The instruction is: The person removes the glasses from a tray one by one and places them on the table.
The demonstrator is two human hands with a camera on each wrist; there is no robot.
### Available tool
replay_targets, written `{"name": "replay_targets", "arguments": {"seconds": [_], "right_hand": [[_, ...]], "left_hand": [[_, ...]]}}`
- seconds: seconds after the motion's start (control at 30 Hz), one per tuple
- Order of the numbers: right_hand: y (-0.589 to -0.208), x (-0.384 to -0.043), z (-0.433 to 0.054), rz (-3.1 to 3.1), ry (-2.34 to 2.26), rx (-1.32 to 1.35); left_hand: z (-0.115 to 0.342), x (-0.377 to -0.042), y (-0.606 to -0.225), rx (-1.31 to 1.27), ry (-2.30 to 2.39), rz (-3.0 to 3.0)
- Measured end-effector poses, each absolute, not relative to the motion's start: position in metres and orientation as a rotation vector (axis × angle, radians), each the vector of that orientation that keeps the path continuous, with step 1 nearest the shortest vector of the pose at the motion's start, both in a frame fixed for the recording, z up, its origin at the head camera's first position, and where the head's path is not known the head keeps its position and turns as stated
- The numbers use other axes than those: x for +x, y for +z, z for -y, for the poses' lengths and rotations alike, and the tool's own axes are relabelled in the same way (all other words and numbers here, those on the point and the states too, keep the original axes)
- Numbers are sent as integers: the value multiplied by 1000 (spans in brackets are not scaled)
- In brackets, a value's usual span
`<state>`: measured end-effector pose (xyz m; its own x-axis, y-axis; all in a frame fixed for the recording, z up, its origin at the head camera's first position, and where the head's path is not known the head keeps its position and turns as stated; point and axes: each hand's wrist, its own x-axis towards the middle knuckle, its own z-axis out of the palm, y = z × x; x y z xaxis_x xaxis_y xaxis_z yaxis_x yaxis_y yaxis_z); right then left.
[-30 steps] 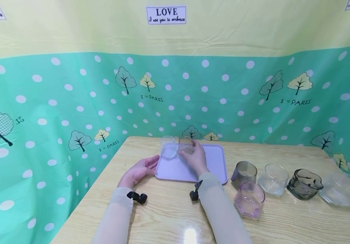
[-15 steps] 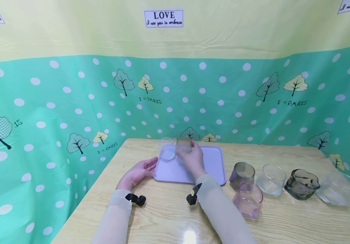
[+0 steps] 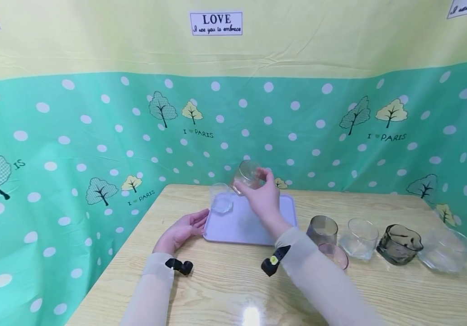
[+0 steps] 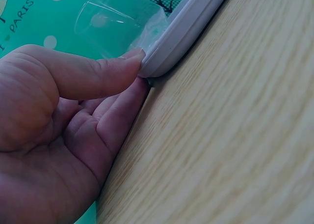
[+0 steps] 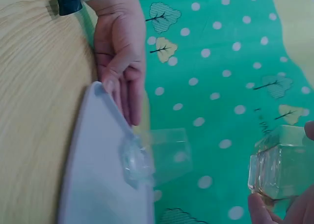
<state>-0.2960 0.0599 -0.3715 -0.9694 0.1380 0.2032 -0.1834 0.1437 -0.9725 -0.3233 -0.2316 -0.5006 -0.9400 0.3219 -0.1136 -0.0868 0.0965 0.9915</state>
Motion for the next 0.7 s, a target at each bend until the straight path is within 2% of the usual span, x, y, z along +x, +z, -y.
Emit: {"name": "replay_targets", "arguments": {"seconds": [0.33, 0.7], "right_hand": [[-329, -265, -133, 2308, 1760, 254], [-333, -236, -219, 2439, 1400, 304]], "left_hand": [[234, -323, -501, 245, 1923, -2075], [233, -323, -501, 260, 1891, -2118]]}}
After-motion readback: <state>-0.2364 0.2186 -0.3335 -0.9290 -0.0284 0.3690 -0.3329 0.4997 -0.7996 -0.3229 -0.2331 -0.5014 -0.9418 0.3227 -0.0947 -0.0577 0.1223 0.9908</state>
